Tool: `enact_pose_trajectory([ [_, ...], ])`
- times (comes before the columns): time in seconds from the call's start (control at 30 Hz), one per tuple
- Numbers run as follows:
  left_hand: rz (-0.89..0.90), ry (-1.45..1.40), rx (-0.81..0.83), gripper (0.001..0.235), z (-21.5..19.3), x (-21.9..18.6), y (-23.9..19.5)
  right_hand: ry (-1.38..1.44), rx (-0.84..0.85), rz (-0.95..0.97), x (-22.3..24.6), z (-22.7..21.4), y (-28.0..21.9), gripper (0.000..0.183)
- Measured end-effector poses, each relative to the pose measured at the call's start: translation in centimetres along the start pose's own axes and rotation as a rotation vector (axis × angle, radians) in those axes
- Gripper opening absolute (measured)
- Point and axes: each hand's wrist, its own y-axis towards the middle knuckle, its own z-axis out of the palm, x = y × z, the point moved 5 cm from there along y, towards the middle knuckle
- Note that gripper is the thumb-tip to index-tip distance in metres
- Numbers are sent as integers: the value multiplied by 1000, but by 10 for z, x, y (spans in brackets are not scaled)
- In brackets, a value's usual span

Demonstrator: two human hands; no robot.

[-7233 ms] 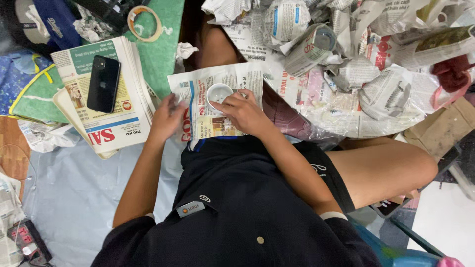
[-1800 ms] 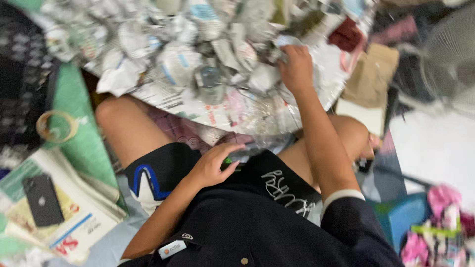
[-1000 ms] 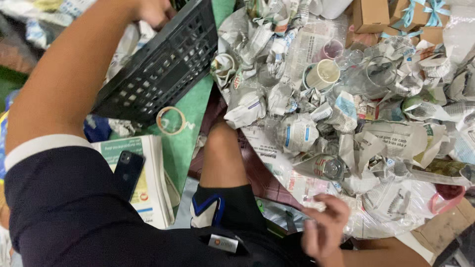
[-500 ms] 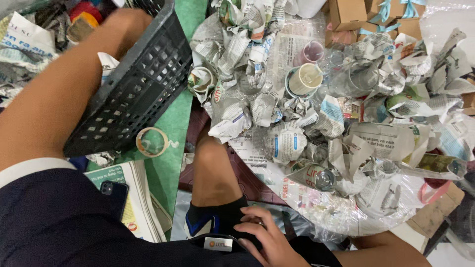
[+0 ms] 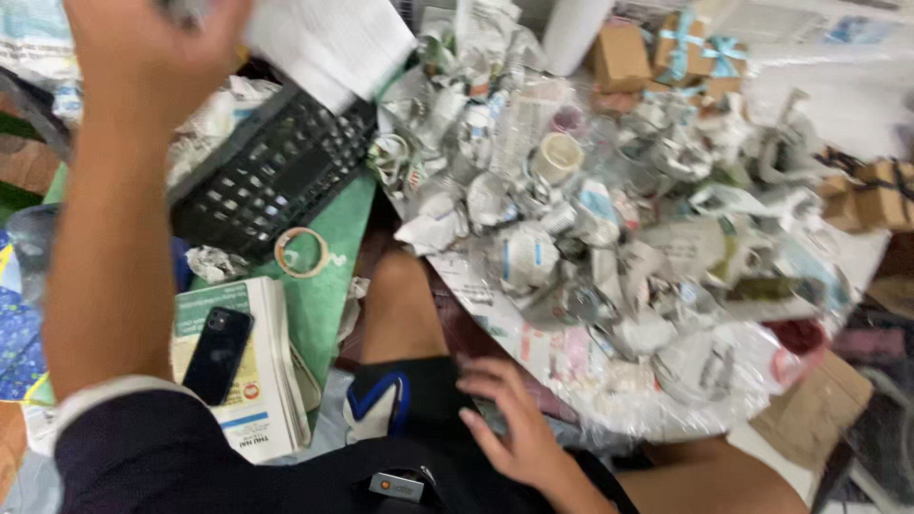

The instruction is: The person sits cross-legged and wraps various small items, including cups, saucers, and a plastic bottle, with newspaper sheets. They fold the paper around each item and place the wrapped bundles into a black plastic crate.

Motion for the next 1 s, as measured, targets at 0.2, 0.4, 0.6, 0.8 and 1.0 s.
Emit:
enact_pose_trajectory([
  [0.2,282,-676,81,32,-20,-282,-154,-225,-452,-202,10,-28,-52,60],
  [0.4,-58,-1127,489,30,7,-366,-252,-267,-351,-190,-20,-17,-112,48],
  [0.6,-63,-1079,735,38,46,-349,-302,-157,-309,-298,-68,8,-150,31],
  [0.8,-272,-1012,759,32,59,-317,-315,488,-583,231,-121,26,-170,10],
  [1.0,-472,-486,605,43,30,-300,-307,975,-844,483,-142,12,-168,26],
])
